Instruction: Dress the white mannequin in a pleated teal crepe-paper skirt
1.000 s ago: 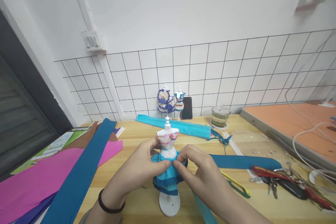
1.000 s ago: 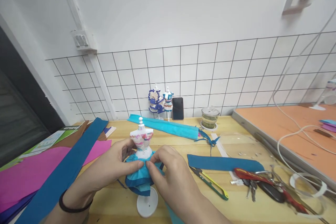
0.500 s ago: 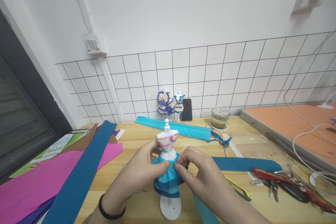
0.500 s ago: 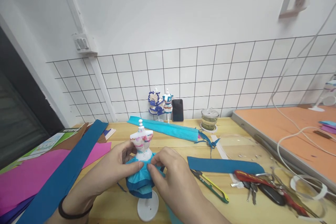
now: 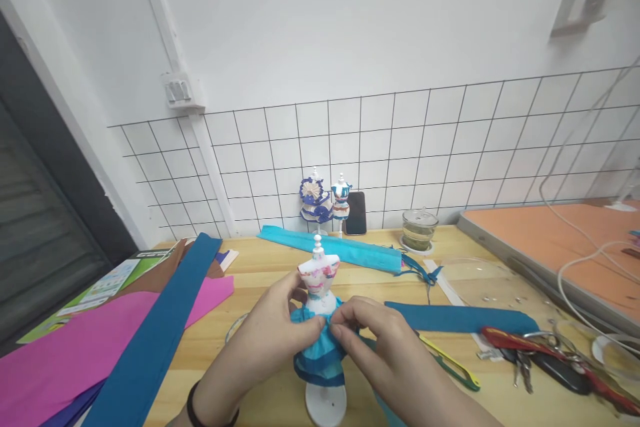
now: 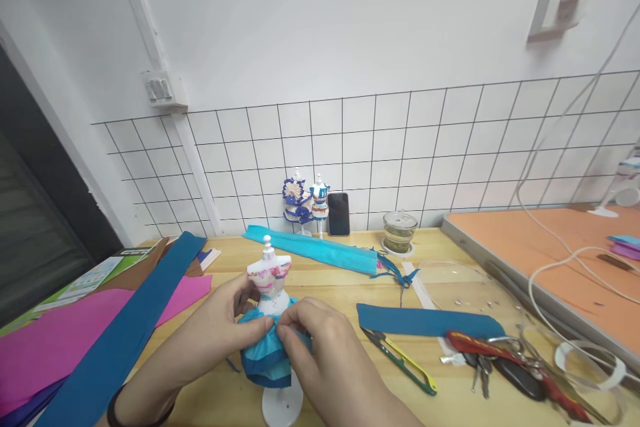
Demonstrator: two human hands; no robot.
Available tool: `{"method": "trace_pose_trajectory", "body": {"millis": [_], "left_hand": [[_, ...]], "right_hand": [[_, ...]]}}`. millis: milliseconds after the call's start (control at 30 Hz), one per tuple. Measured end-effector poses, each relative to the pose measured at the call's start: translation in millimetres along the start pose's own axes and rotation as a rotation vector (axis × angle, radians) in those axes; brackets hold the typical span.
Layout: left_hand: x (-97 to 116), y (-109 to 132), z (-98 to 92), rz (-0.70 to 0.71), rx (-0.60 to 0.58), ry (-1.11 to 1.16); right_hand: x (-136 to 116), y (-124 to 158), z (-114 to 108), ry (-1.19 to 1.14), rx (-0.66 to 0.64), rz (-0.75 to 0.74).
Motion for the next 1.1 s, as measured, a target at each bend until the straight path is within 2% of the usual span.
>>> {"method": "trace_pose_trajectory", "body": {"millis": [200,433,600,900,1100], "left_hand": [[-1.3,-0.2,-3.2,-0.012,-0.003,0.013],[0.3,-3.8,-3.0,-0.004,0.003,0.133],[1.9,-3.6,-3.2,-0.006,0.017,0.087],[3.7,-0.2,-1.5,-0.034,-0.003,0.011],[3.6,0.6,-0.2,-0.021,-0.011,0.009]], "right_hand": [[0.9,3.0,2.4,0.063,-0.024,0.012],[1.7,3.7,2.5,0.120,0.001,0.004],[3.1,-0.3,-1.0,0.114,0.028,0.001],[4.1,-1.0,6.2,0.009,-0.054,0.075],[7.1,-1.2,5.9,0.043,-0.052,0.126]]}}
Point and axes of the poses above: each hand's wrist, its own y-axis away from the middle knuckle, its own z-axis out of the palm, x = y × z, the point moved 8 cm from there along -y, towards the middle knuckle, and after that the axes turned 6 degrees about z, right-handed, at the moved point
